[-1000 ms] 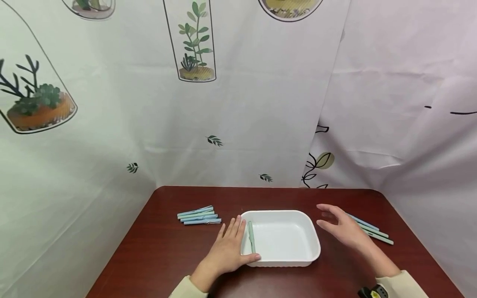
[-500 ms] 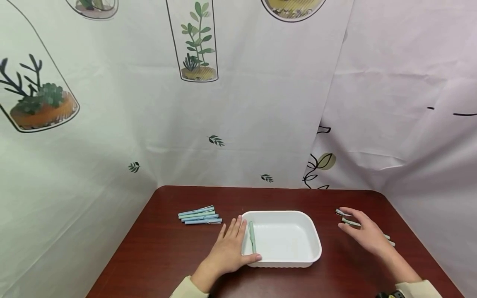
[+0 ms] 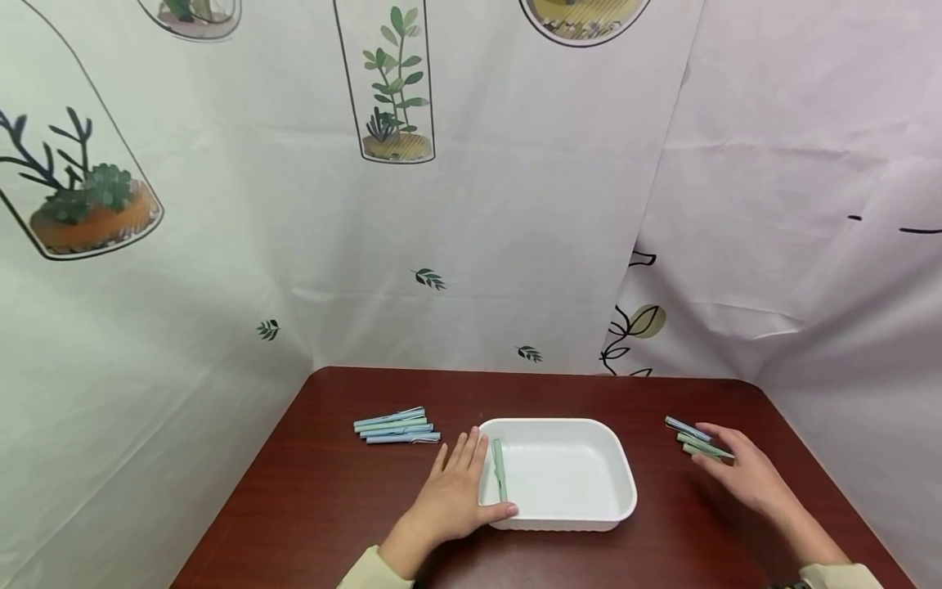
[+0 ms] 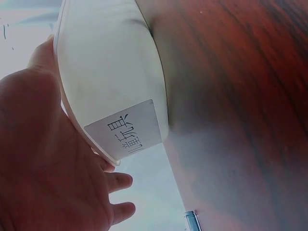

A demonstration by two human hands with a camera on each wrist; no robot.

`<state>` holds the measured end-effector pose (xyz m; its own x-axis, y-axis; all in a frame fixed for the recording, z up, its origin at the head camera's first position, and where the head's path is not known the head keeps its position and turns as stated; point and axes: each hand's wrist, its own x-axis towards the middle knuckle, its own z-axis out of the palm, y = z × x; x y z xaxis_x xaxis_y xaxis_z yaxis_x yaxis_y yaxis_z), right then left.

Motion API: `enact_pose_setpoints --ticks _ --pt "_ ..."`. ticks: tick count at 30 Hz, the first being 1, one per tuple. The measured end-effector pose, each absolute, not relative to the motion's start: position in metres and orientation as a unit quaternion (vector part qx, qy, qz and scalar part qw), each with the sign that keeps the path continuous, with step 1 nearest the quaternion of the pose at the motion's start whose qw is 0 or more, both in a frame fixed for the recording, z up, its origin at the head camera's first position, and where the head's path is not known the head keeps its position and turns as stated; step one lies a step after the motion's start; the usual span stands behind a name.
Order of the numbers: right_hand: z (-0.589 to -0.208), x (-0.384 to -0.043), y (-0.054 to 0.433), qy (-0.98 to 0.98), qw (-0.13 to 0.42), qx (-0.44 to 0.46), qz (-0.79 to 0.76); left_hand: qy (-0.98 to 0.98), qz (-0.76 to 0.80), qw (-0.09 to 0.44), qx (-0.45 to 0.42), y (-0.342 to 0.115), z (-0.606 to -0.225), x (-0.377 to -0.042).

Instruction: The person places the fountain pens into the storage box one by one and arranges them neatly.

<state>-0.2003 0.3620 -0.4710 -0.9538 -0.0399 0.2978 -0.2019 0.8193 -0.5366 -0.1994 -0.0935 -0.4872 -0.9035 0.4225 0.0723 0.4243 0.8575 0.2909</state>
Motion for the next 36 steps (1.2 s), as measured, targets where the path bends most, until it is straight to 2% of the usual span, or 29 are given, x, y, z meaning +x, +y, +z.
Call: enact_pose_setpoints --ticks 5,12,36 --pt "-0.480 -0.204 0.370 -0.952 0.137 0.064 0.265 -0.961 -0.162 0.008 -0.223 -0.094 -0.488 -0.197" --pt "-0.489 -0.208 0.381 -0.961 0.094 0.054 0.255 -0.962 -0.163 0.002 -0.220 -0.093 -0.487 -0.197" --pt "-0.502 -0.213 0.395 -0.982 0.080 0.052 0.165 -0.962 -0.164 0.000 -0.216 -0.093 -0.487 -0.198"
